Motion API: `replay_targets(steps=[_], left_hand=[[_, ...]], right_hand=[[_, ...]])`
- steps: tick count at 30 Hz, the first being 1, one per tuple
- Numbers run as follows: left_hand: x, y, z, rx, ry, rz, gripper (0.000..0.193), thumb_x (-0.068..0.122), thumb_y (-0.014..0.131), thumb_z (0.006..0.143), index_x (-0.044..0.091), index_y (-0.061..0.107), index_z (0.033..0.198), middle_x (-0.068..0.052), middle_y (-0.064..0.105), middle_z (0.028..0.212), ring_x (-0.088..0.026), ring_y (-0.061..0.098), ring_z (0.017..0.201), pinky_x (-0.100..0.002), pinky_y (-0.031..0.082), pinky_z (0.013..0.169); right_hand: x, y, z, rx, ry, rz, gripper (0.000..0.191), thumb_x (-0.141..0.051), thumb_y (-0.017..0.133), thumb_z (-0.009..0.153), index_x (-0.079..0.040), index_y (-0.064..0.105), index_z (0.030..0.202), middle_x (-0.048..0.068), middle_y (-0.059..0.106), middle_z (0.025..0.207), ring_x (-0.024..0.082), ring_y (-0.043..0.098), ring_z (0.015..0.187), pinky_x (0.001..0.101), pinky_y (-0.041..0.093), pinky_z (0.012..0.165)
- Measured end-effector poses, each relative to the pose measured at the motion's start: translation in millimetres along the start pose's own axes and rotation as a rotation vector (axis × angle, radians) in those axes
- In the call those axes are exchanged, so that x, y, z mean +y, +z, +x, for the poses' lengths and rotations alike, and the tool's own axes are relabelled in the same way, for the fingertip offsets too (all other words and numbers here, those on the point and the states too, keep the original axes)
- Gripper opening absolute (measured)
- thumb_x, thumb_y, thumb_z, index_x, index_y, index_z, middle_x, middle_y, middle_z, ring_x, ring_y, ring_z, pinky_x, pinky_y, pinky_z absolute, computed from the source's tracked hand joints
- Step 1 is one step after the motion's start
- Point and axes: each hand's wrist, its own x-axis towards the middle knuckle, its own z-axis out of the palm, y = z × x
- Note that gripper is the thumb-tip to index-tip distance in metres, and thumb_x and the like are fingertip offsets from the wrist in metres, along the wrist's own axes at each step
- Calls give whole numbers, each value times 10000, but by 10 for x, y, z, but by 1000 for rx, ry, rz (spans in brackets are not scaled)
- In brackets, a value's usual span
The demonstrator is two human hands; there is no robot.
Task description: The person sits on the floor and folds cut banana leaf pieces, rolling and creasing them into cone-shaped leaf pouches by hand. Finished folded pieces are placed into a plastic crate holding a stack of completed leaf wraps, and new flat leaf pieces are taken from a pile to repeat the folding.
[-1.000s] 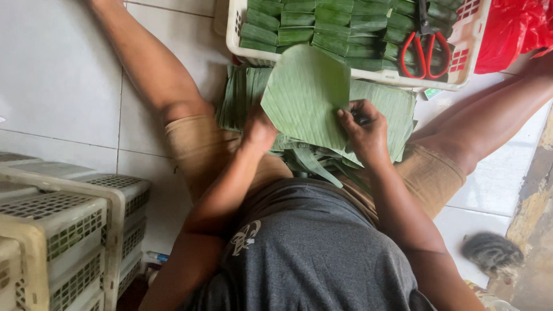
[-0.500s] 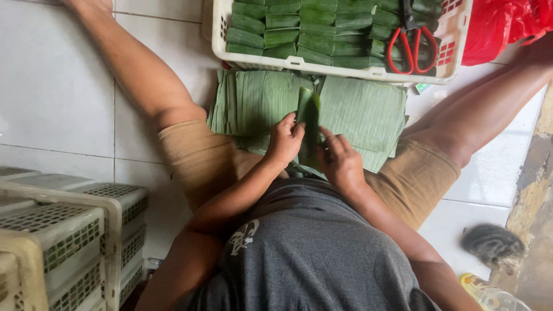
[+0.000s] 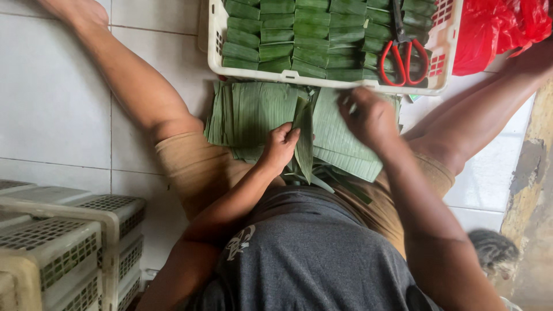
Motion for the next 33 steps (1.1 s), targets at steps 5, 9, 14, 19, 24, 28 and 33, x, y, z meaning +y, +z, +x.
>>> replay_targets(steps=[5,9,14,19,24,28,33], left_hand=[[-139,-94,60,71,-6,166,299,122,627,1057,13,513,804,50,395,711,-55,361,683,-282,354,568],[-215,-151,80,61,-30,103,229,124,610,1028,36,569,820,69,414,707,-45,365,676,-270,350,574],[-330,-169,132,42,-62,-25,216,124,607,1024,38,590,826,69,496,733,-42,398,697,-263,374,607],[-313,-155,135,38,-84,30,271,111,646,1116,-23,590,888,-1,443,783,-94,379,717,-284,348,614],[-44,-97,107,-91,-200,-310,235,110,525,1061,-35,693,1141,-115,759,1020,-177,724,904,-322,597,828],[126,-24,107,-153,-237,-412,237,91,513,1064,-42,688,1154,-137,755,1039,-200,733,915,-349,607,832],[213,49,103,-186,-328,-624,218,125,598,1020,-29,685,1148,-110,726,996,-192,715,867,-354,601,777]], right_hand=[[398,-278,916,-263,-5,-380,336,-282,748,908,-203,786,1233,119,756,1075,322,724,890,429,575,765],[621,-155,1297,-696,143,-370,476,-378,752,823,-249,732,1280,58,761,1165,273,736,995,409,586,864],[874,17,1431,-771,45,-500,529,-387,759,773,-269,753,1289,90,743,1219,300,703,1096,400,545,981],[787,-71,1518,-857,93,-432,552,-447,765,768,-220,741,1271,63,760,1210,290,703,1108,404,537,990],[396,-489,1363,-792,121,-296,493,-407,761,796,-210,763,1248,77,769,1161,285,727,1041,410,557,940],[49,-748,1054,-692,-29,-78,486,-300,800,795,-138,734,1249,94,777,1089,238,747,952,369,574,889],[-397,-495,323,-589,-262,206,516,-141,845,747,-83,673,1230,96,738,1050,219,745,912,335,597,801]])
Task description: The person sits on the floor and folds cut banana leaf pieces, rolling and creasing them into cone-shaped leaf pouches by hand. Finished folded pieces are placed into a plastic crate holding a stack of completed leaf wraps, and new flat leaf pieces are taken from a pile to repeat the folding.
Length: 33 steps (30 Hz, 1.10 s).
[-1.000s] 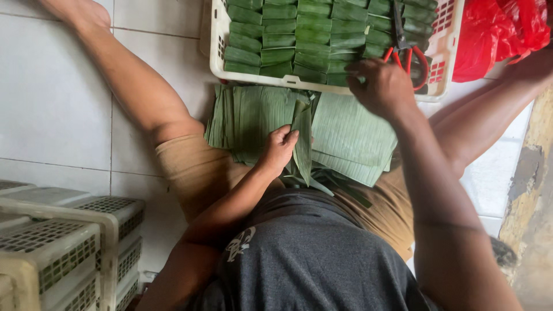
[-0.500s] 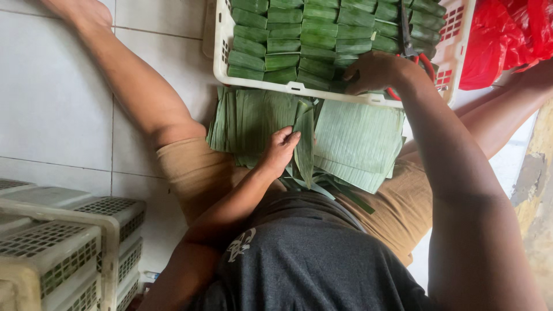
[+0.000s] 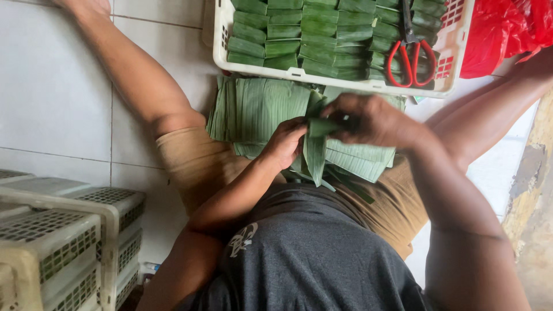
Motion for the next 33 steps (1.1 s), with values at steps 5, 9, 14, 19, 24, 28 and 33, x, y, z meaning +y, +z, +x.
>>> replay_targets(steps=[5,9,14,19,24,28,33], left_hand=[[107,116,-87,57,-137,-218,224,241,612,980,43,682,1057,-67,707,914,-173,700,789,-331,592,676],[151,212,-222,28,-108,-138,168,223,635,1022,61,671,1045,-45,693,934,-156,682,812,-324,573,663],[111,237,-350,76,-41,34,135,160,683,968,94,674,1085,-14,688,1004,-126,683,912,-295,557,682],[25,295,-394,-31,-39,33,218,247,670,973,73,657,1104,-43,709,1076,-171,701,1002,-344,634,850],[52,321,-526,-215,201,448,315,270,673,1037,7,656,1210,-43,715,1118,-114,676,1032,-280,573,896],[53,330,-572,-256,194,454,344,148,753,969,21,629,1263,14,662,1040,-49,595,879,-219,515,758],[-37,266,-502,-73,158,503,186,89,656,1006,30,686,1180,39,676,962,-30,589,833,-202,512,731]], right_hand=[[-215,564,-193,242,-77,-281,372,-148,877,783,-72,665,1078,110,706,1126,300,705,969,385,585,809],[-274,744,-341,454,-229,-429,320,-138,866,862,-110,679,1120,71,693,1244,265,698,1127,365,601,886],[-285,934,-526,499,-179,-493,478,-66,812,708,-78,730,1179,112,692,1275,329,685,1156,391,593,858],[-35,1262,-622,678,-28,-268,276,-59,799,847,-80,726,1113,110,706,1215,272,695,1088,362,586,881],[327,1478,-697,763,109,62,159,-32,780,927,-26,660,1031,107,690,1046,247,677,974,311,541,883],[355,1557,-639,772,366,515,203,-110,808,958,-26,656,1064,91,669,955,158,598,860,258,510,775],[3,1512,-597,862,271,-147,310,-110,900,843,-27,685,1050,109,685,1020,239,645,801,316,515,727]])
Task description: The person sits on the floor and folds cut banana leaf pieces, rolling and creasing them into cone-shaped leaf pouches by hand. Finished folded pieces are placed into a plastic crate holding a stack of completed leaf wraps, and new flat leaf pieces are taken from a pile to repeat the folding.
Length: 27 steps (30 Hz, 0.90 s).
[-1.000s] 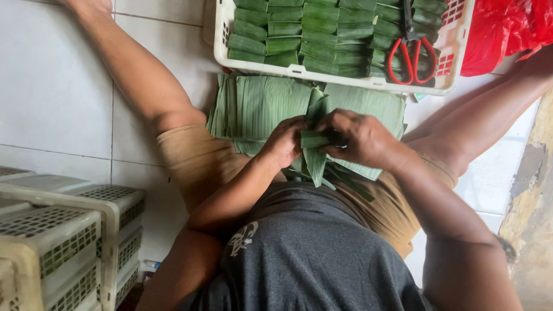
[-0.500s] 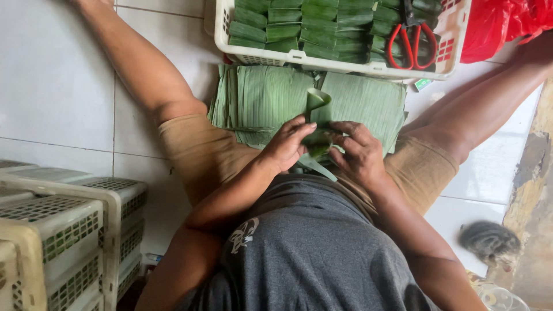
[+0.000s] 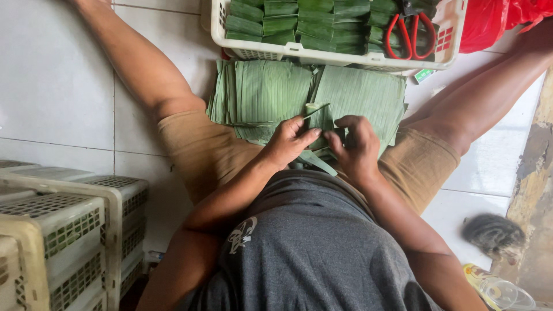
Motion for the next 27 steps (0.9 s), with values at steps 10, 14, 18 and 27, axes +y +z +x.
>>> replay_targets(steps=[10,14,18,27], left_hand=[[-139,-197,62,-32,-145,-354,201,31,566,995,20,693,1150,11,653,898,-68,585,750,-233,485,620],[49,-93,29,-25,-159,-511,245,60,494,987,34,647,1176,-24,695,998,-111,665,887,-274,562,776],[194,-7,-56,9,-208,-316,260,187,491,1023,66,607,1223,-8,668,986,-116,703,950,-299,626,879],[66,-38,-206,-57,64,584,289,264,651,1012,26,652,1176,-30,711,794,-96,661,677,-277,543,615]], right_hand=[[-137,-251,131,-140,-756,-137,443,-80,858,801,-47,703,1215,127,693,1189,299,698,1069,391,607,831],[-50,-112,28,-134,-508,10,434,-65,822,859,0,667,1259,159,673,1174,301,706,989,374,605,793],[0,-8,-95,-132,-147,145,375,-63,761,934,6,665,1289,162,693,1146,268,723,949,359,605,813],[222,-54,-60,-543,207,356,501,-148,752,922,8,614,1378,91,751,1070,141,673,946,305,556,840]])
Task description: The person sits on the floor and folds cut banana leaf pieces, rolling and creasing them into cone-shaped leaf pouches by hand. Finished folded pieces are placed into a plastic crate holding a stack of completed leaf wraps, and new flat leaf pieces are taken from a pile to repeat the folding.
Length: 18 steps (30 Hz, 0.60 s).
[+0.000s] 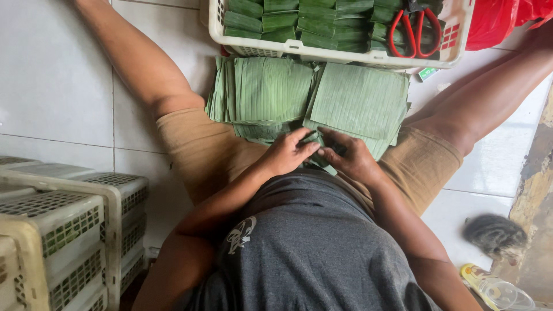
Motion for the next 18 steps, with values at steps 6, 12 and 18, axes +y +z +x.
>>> replay_targets(steps=[6,12,18], left_hand=[[-2,26,195,-22,109,328,290,317,662,1009,31,636,976,-117,727,736,-189,698,631,-345,540,584],[-139,-175,721,23,-136,255,345,406,547,1064,85,636,976,-73,735,772,-172,737,638,-350,606,571],[-384,-220,892,58,-331,365,333,335,574,1002,40,689,897,-143,740,716,-248,766,645,-386,586,674]], right_hand=[[161,-169,158,-98,265,91,410,-168,797,885,-5,674,1240,66,745,984,112,662,890,297,572,789],[390,-471,411,189,388,235,389,-189,766,899,-30,617,1222,47,678,906,149,606,706,321,482,557],[781,-577,591,334,321,264,367,-234,781,960,-20,648,1227,26,666,947,90,591,774,253,512,673]])
